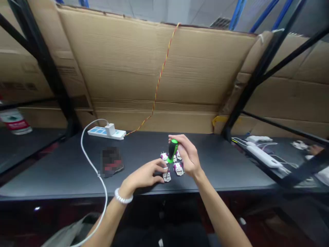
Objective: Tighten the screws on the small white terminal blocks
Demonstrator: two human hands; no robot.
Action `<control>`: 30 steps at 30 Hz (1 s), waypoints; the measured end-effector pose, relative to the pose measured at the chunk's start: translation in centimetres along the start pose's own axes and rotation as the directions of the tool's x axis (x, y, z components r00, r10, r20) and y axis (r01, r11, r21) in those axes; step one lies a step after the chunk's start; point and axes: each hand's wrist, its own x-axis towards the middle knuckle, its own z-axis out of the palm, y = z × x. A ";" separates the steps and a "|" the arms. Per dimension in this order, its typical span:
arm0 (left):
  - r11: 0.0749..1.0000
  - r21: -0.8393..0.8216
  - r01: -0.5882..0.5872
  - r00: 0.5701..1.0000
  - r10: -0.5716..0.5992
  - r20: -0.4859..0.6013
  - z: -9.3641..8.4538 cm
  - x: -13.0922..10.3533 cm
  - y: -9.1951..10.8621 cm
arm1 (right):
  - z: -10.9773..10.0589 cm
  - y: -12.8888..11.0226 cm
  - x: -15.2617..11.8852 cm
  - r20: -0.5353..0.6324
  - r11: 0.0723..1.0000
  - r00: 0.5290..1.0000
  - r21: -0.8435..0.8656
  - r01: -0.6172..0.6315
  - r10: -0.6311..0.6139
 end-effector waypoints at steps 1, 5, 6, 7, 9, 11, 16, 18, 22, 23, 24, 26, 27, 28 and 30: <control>1.000 -0.006 0.003 1.000 -0.003 -0.005 0.0 0.0 0.0 | 0.1 0.2 0.0 -0.014 1.000 1.000 -0.008 0.028 -0.028; 1.000 -0.015 0.012 1.000 -0.012 -0.008 0.2 -0.1 -0.3 | 1.3 0.6 0.3 -0.119 0.994 0.992 -0.106 0.018 -0.030; 1.000 -0.012 0.015 1.000 -0.015 -0.009 0.2 0.0 -0.3 | 1.5 0.6 0.4 -0.125 0.995 0.992 -0.104 -0.004 -0.009; 1.000 -0.009 0.015 1.000 -0.015 -0.008 0.2 0.0 -0.4 | 1.7 0.5 0.4 -0.110 0.997 0.994 -0.078 -0.020 0.012; 1.000 -0.006 0.005 1.000 -0.005 -0.010 0.2 0.0 -0.4 | 1.8 0.3 0.3 -0.038 0.999 0.999 0.021 -0.026 0.027; 1.000 -0.006 -0.003 1.000 0.003 -0.012 0.2 0.0 -0.4 | 1.6 0.0 0.2 -0.001 0.996 1.000 0.087 -0.010 0.010; 1.000 -0.019 0.007 1.000 -0.007 -0.012 0.2 -0.1 -0.2 | 0.9 -0.7 -0.2 -0.104 0.989 0.995 -0.147 -0.026 0.010; 1.000 -0.019 0.016 1.000 -0.016 -0.016 0.2 -0.1 -0.1 | 0.5 -1.0 -0.3 -0.094 0.982 0.995 -0.178 -0.062 0.046; 0.999 -0.027 0.022 1.000 -0.022 -0.008 0.2 0.0 0.0 | 0.0 -1.3 -0.6 0.022 0.995 0.998 -0.085 -0.057 0.059; 0.999 -0.031 0.024 1.000 -0.025 -0.008 0.2 0.0 0.0 | -0.1 -1.4 -0.7 0.015 0.995 0.998 -0.082 -0.055 0.056; 0.999 -0.033 0.026 1.000 -0.026 -0.011 0.2 0.0 0.0 | -0.1 -1.5 -0.7 -0.013 0.993 0.998 -0.100 -0.059 0.058; 0.999 -0.032 0.029 0.999 -0.029 -0.014 0.2 0.0 0.1 | 0.0 -1.6 -0.8 -0.096 0.984 0.994 -0.164 -0.076 0.061; 0.999 -0.030 0.030 0.999 -0.031 -0.016 0.2 0.0 0.1 | 0.0 -1.6 -0.8 -0.128 0.978 0.990 -0.190 -0.086 0.062; 0.999 -0.027 0.033 0.999 -0.033 -0.016 0.2 0.0 0.1 | 0.0 -1.6 -0.8 -0.138 0.975 0.988 -0.200 -0.096 0.069; 0.999 -0.028 0.033 0.999 -0.034 -0.005 0.1 0.1 0.1 | -0.1 -1.7 -0.8 -0.093 0.979 0.991 -0.172 -0.108 0.093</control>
